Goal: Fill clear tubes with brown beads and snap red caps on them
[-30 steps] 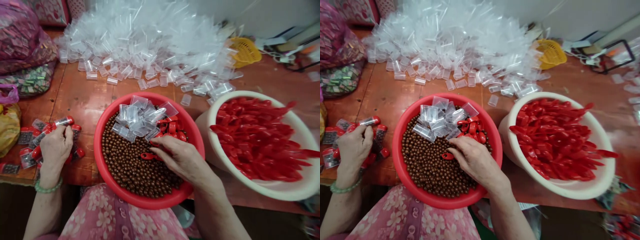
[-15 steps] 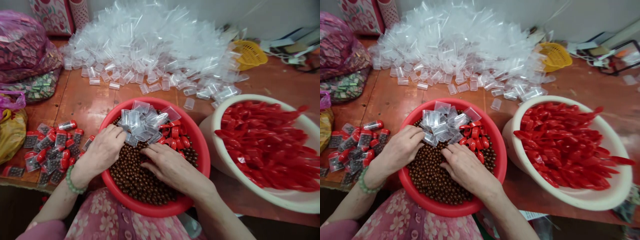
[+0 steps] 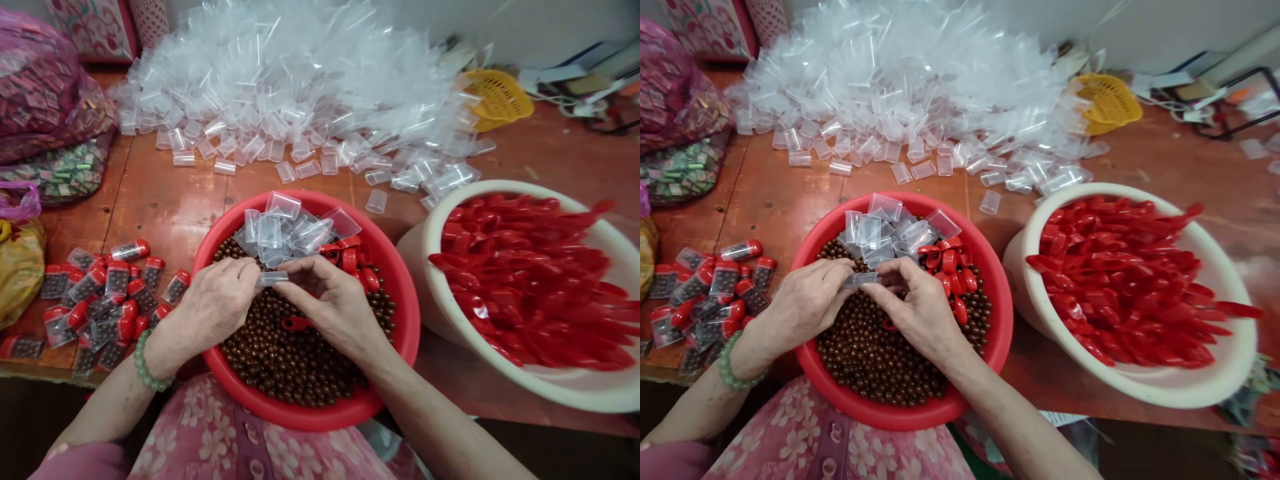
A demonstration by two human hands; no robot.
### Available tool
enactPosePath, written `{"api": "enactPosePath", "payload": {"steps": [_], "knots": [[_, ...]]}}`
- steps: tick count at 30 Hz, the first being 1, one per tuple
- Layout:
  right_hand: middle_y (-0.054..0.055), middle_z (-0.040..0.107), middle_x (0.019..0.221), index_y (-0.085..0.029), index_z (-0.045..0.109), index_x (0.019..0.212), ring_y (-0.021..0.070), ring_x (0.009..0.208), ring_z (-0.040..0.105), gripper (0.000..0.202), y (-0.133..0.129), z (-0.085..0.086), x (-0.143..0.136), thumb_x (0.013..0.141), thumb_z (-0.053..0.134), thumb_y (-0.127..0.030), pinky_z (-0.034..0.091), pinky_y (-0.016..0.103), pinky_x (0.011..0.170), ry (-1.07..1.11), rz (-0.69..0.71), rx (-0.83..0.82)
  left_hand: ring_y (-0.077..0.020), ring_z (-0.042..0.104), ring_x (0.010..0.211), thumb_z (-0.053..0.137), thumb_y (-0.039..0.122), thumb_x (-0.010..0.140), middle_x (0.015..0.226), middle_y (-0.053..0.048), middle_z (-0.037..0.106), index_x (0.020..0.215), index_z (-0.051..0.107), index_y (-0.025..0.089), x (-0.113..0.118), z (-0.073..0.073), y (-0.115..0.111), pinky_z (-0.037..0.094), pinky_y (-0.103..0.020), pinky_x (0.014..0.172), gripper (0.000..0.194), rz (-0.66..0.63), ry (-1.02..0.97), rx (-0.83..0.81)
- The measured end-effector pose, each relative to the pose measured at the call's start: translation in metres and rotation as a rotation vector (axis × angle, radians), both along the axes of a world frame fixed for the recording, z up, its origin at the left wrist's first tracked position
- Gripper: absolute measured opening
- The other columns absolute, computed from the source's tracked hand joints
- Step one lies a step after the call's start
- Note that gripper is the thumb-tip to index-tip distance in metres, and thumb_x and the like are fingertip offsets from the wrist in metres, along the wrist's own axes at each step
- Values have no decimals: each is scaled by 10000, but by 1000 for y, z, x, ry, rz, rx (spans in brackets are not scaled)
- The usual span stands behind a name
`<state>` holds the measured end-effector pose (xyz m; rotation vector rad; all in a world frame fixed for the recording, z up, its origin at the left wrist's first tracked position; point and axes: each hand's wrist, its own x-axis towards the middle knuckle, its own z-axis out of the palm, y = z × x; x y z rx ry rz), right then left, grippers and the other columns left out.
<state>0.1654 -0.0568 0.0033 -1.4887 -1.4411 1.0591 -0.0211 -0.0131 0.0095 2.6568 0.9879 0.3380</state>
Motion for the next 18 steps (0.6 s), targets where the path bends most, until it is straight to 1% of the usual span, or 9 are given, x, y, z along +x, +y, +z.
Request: {"api": "enactPosePath", "payload": {"steps": [2,4,7,9,10,12,14,15,18], "knots": [[11,687,831,-204,583,924,150,740,659,226,1,2,0,818,703,-363,561,286,673,102,-73,-1,-213,649,882,400,237,980,965,-111,666,991,523,138,4,1,-4,538,-344,768,158,26,-78,-65],[27,706,900,-218,579,956,155,785,673,261,2,7,1,802,718,-377,576,301,716,118,-111,29,-211,666,881,433,261,972,984,-111,677,1063,512,132,8,4,-4,540,-335,754,177,56,-156,-185],[64,707,1075,-243,548,1081,177,905,688,369,5,12,4,793,721,-397,587,341,797,121,-111,74,-212,662,977,480,248,950,1075,-109,681,1165,505,131,13,8,0,529,-340,828,246,39,-272,-368],[82,697,1134,-245,534,1141,198,974,686,423,7,12,6,799,708,-424,586,373,839,116,-86,60,-201,650,1009,504,241,937,1097,-83,685,1152,546,151,15,11,5,507,-336,878,236,-5,-342,-458],[85,698,1134,-241,538,1153,204,991,686,427,7,11,6,809,694,-439,583,386,856,113,-72,44,-188,653,970,519,251,931,1060,-62,695,1122,572,160,16,11,6,504,-322,865,218,-17,-363,-500],[79,710,1096,-228,559,1150,208,985,692,417,7,8,7,823,672,-462,579,402,874,126,-46,16,-148,645,795,541,287,921,902,-20,699,1056,613,162,17,11,8,499,-281,764,197,-11,-363,-565],[66,719,1037,-219,574,1137,205,954,699,424,5,6,7,819,674,-482,581,402,870,163,-20,15,-119,600,663,552,302,910,779,5,669,1019,628,155,16,10,8,470,-250,668,198,-11,-345,-554],[62,720,1017,-216,581,1129,205,945,699,428,3,6,9,814,680,-487,581,399,865,174,-8,20,-118,594,654,555,298,904,768,4,663,1013,627,152,16,10,7,460,-246,652,195,-26,-335,-522],[59,711,1012,-221,583,1136,207,931,697,399,-5,14,21,836,663,-472,584,385,835,116,-8,71,-160,627,763,541,290,904,875,-45,684,1028,606,143,12,12,5,473,-279,706,203,-111,-242,-358]]}}
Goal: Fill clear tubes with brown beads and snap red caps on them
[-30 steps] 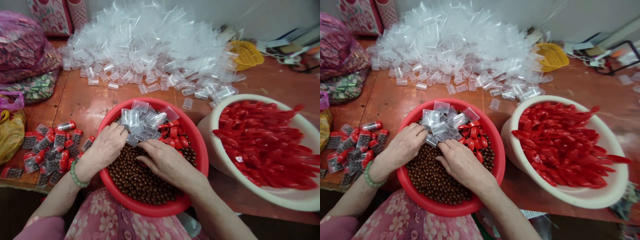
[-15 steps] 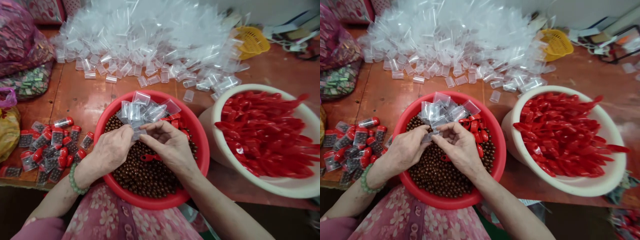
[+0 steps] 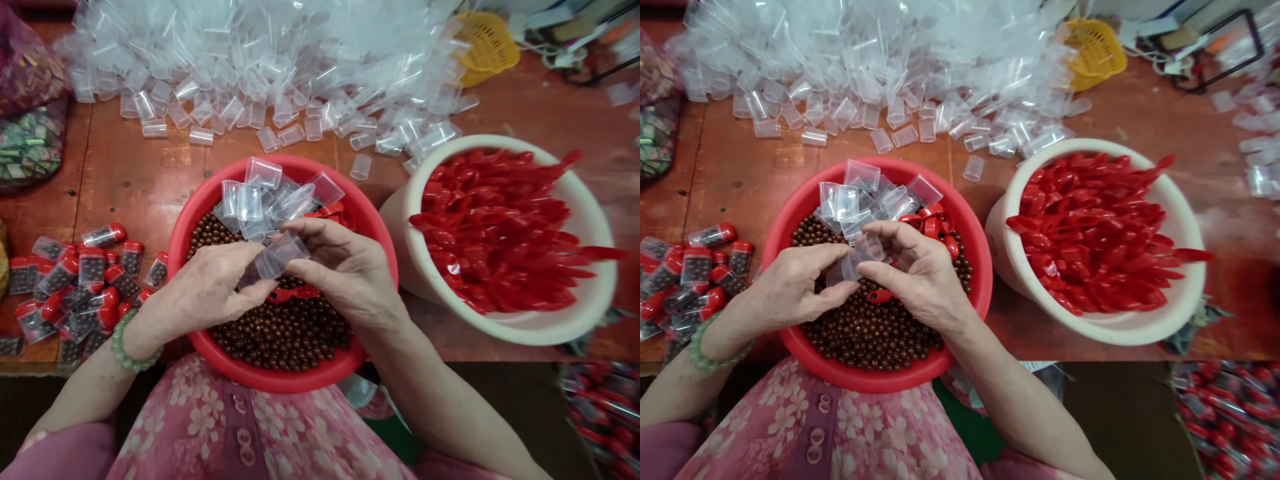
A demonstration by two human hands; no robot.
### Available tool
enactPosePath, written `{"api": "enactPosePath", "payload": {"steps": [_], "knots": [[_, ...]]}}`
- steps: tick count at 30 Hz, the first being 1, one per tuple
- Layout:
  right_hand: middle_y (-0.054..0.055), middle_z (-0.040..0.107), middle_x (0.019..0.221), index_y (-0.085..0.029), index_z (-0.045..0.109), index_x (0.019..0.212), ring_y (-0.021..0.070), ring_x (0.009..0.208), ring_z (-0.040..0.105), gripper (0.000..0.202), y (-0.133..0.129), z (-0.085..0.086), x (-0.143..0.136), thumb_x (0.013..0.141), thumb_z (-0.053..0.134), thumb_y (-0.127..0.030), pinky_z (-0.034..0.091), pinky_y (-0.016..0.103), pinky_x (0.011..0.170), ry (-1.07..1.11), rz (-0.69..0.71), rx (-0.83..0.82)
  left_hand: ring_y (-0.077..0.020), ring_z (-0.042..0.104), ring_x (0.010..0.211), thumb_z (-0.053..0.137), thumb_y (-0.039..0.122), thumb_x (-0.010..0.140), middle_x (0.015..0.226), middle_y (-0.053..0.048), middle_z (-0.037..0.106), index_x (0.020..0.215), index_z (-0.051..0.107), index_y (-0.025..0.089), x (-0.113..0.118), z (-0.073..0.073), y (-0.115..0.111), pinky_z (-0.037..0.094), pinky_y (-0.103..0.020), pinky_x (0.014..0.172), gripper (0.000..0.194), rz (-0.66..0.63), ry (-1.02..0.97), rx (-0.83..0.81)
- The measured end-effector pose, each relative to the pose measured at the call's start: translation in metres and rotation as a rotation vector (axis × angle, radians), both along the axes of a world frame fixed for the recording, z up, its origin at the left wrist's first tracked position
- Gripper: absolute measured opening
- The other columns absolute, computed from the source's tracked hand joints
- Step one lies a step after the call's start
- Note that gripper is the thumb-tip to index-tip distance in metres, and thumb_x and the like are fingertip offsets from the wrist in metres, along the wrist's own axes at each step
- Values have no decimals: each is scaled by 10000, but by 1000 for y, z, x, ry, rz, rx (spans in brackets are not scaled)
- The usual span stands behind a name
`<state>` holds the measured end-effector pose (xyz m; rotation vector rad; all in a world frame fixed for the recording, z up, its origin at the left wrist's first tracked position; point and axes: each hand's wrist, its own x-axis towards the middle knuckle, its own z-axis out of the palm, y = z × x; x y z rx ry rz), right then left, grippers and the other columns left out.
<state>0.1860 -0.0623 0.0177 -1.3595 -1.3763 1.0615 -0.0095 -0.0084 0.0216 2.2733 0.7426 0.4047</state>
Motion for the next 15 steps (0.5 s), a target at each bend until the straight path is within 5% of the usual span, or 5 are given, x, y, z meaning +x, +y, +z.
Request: {"api": "enactPosePath", "payload": {"steps": [4,8,11,15], "knots": [[70,674,1082,-237,538,1222,211,933,680,374,-12,21,24,892,608,-397,578,371,800,-253,6,73,-226,628,832,481,301,933,903,-87,662,1011,582,137,-8,7,-2,501,-353,748,208,-77,288,203],[64,659,1000,-205,602,1100,194,891,655,237,-24,32,24,865,624,-224,558,323,781,-685,559,-17,-256,609,940,453,212,920,999,-114,628,988,590,166,-20,14,-6,514,-401,811,160,-155,425,329],[67,639,937,-195,649,964,205,834,643,205,-31,30,10,828,560,-71,538,337,751,-1051,747,-71,-309,530,1177,401,108,887,1223,-166,569,1071,605,159,-23,21,-12,480,-461,934,279,-214,403,476],[117,652,859,-146,680,879,254,750,646,272,-34,24,-7,797,478,18,519,379,672,-1351,784,-87,-311,604,891,402,15,789,922,-179,630,854,648,125,-1,29,-17,511,-428,660,277,-248,660,593]]}}
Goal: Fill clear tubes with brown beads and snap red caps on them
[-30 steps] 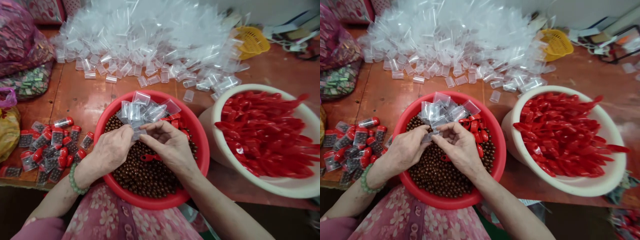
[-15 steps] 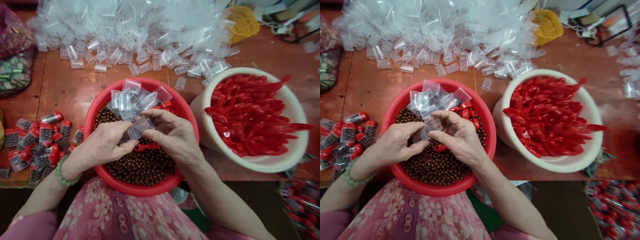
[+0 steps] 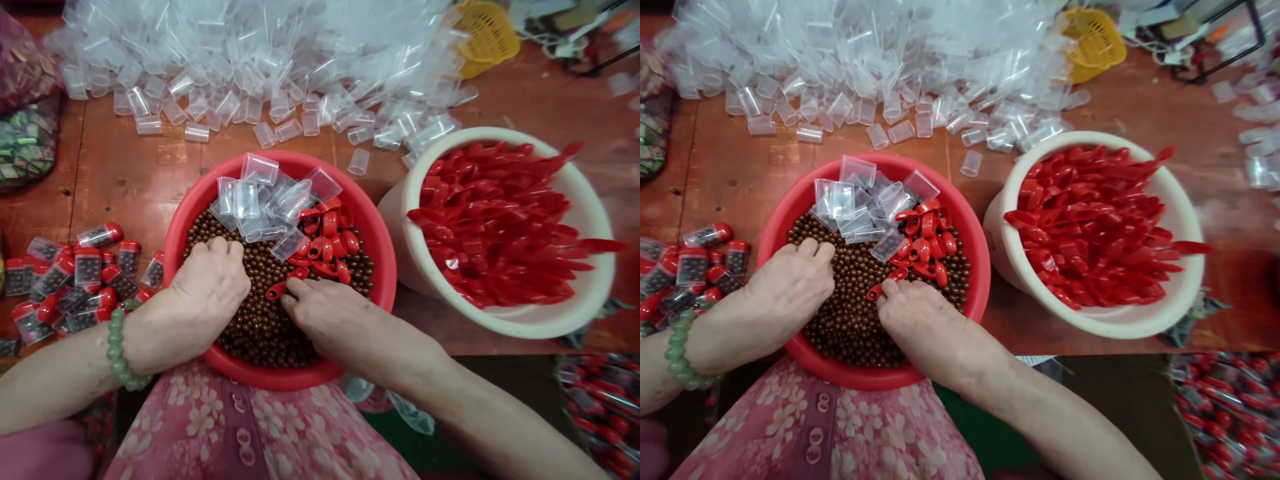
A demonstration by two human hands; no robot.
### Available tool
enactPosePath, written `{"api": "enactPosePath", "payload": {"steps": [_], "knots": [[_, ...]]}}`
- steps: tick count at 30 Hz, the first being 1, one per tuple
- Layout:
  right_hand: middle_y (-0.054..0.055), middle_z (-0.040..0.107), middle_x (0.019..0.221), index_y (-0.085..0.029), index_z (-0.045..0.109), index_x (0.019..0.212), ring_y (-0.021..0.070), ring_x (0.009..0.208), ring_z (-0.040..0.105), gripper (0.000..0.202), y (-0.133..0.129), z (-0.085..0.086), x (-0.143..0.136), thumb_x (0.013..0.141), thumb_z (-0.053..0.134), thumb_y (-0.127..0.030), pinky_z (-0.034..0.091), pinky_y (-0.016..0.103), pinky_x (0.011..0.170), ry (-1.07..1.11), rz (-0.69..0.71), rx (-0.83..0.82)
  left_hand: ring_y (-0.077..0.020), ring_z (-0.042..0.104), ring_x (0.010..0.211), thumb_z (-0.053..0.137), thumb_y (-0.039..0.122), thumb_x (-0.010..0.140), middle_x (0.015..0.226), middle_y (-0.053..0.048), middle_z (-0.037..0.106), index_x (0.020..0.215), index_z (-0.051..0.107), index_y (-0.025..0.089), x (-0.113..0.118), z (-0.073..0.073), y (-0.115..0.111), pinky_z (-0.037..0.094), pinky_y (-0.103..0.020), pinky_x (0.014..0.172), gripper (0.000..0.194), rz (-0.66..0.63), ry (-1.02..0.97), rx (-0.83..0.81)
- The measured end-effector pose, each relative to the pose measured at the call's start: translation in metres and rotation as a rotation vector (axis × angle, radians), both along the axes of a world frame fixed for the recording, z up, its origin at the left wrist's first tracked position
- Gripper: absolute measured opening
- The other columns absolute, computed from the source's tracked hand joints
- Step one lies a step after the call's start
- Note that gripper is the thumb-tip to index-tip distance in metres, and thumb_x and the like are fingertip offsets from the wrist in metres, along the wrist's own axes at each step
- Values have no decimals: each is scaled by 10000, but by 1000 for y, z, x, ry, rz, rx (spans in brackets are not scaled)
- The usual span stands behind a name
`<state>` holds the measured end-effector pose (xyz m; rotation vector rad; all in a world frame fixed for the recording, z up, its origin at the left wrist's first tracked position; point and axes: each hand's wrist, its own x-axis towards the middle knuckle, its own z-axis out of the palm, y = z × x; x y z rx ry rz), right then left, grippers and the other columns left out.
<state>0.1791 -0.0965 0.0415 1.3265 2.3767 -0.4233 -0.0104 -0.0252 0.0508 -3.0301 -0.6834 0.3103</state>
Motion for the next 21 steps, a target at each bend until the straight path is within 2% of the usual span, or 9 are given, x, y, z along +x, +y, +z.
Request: {"api": "enactPosePath", "payload": {"steps": [2,5,7,11,13,17,21], "knots": [[147,666,824,-115,693,849,259,713,648,294,2,-3,-6,778,458,47,502,365,615,-85,29,-6,-281,593,730,417,-11,745,779,-156,621,750,637,124,16,-1,-1,474,-381,546,258,19,140,-4],[170,677,790,-94,699,806,248,668,652,303,8,-9,-14,756,451,73,472,336,553,-148,39,-8,-275,607,721,428,-27,737,806,-162,649,767,655,99,29,-9,1,484,-370,548,262,-51,202,-80],[174,685,803,-91,698,816,247,681,661,308,12,-15,-17,746,453,82,470,328,556,-121,53,-28,-268,626,762,423,-21,780,878,-166,667,839,671,80,27,-18,3,504,-362,586,275,-113,185,-167],[168,683,867,-76,682,908,251,780,669,317,20,-24,-12,757,441,63,492,331,667,28,90,-100,-266,640,898,386,33,877,1039,-154,658,993,649,101,13,-37,9,530,-382,732,295,-161,38,-282],[150,668,884,-77,661,916,234,772,657,283,22,-30,-7,746,464,34,487,319,689,88,-1,-141,-241,637,913,378,30,885,1034,-134,647,1010,627,109,7,-46,12,520,-365,788,289,-138,-5,-344],[95,637,885,-129,600,839,200,782,615,142,22,-43,2,716,551,-76,475,286,718,319,-245,-189,-185,617,827,392,23,860,922,-85,614,949,583,128,3,-61,19,491,-297,764,235,-74,-120,-477],[46,610,874,-165,549,852,177,781,585,209,17,-52,8,666,581,-75,467,268,703,659,-406,-108,-175,577,751,468,65,810,866,-60,590,888,541,147,5,-61,27,470,-288,706,135,-13,-168,-672]]}}
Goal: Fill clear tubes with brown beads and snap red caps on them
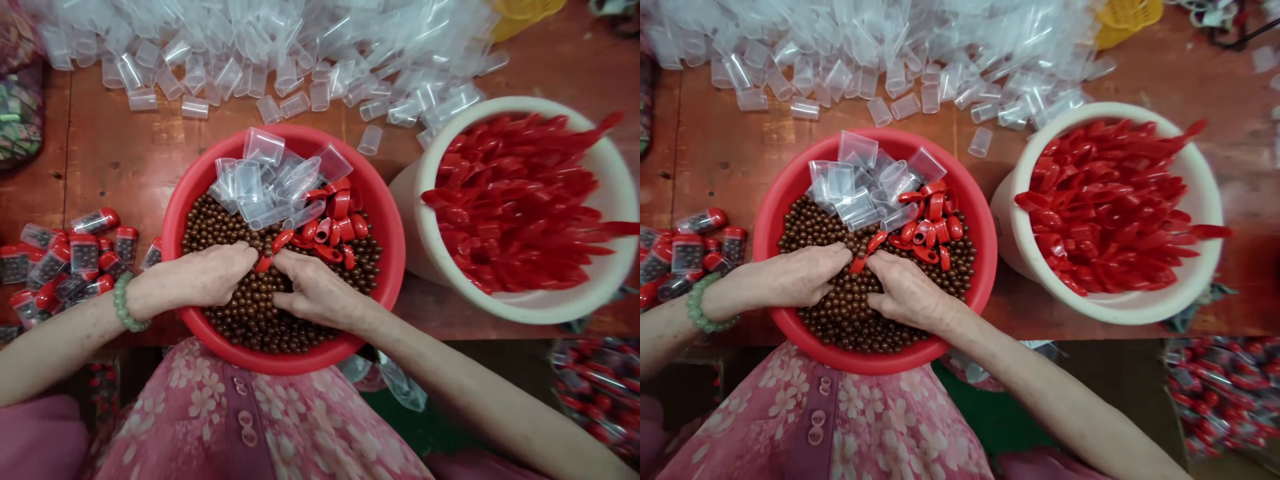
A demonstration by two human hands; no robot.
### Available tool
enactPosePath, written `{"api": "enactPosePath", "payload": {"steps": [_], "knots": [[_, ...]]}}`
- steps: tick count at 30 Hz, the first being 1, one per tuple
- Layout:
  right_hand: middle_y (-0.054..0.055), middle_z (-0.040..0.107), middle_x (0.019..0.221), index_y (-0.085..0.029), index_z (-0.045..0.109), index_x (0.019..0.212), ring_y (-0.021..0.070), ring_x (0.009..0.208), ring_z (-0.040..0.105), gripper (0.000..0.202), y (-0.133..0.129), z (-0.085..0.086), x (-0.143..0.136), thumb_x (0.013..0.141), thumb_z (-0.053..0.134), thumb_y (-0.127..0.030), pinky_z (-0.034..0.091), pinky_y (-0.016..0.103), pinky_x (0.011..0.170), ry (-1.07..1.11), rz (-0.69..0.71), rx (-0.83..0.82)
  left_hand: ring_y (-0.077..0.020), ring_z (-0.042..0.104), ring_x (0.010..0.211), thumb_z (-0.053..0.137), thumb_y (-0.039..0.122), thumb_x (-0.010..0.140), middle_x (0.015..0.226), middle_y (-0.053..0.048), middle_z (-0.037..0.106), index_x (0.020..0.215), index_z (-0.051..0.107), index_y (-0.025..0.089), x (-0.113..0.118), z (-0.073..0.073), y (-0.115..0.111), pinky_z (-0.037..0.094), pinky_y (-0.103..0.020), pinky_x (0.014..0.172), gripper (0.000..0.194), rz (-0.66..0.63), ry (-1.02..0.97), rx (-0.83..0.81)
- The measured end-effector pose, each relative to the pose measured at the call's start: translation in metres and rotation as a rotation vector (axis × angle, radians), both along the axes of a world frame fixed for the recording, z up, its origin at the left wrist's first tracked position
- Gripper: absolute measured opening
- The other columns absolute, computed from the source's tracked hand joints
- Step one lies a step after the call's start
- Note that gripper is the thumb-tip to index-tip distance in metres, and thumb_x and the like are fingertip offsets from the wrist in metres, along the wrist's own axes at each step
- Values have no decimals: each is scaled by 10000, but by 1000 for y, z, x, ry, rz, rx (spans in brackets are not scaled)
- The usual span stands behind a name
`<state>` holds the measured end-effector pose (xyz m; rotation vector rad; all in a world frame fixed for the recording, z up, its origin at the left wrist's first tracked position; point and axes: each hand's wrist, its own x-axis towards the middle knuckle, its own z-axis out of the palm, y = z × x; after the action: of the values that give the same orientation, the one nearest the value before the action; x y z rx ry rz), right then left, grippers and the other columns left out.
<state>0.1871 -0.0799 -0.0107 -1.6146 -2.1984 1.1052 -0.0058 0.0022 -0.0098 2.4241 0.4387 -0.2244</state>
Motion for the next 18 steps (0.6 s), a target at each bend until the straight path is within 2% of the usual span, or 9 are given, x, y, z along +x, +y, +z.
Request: {"api": "enactPosePath", "payload": {"steps": [3,7,13,18], "knots": [[39,608,872,-164,545,934,174,779,591,257,-6,1,4,698,588,-73,479,273,708,113,-66,66,-170,558,737,518,94,791,855,-49,586,831,512,163,2,10,5,460,-292,706,80,43,-16,-135],[67,635,966,-179,531,1026,199,869,628,248,-13,4,7,800,629,-151,515,307,775,151,-60,138,-177,566,770,565,145,809,885,-47,606,857,518,167,-1,17,7,452,-299,719,71,96,-124,-253],[101,641,1091,-187,514,1125,231,1005,639,313,-18,4,7,839,639,-163,534,349,855,152,-56,198,-221,592,1067,603,183,849,1134,-80,646,1145,580,185,-8,23,4,443,-359,941,297,152,-274,-437],[107,639,1067,-175,514,1105,234,1001,641,282,-18,1,5,845,616,-133,546,357,848,129,-39,192,-218,571,1163,610,184,858,1212,-86,633,1189,594,194,-13,28,-1,414,-371,1032,332,228,-394,-575]]}}
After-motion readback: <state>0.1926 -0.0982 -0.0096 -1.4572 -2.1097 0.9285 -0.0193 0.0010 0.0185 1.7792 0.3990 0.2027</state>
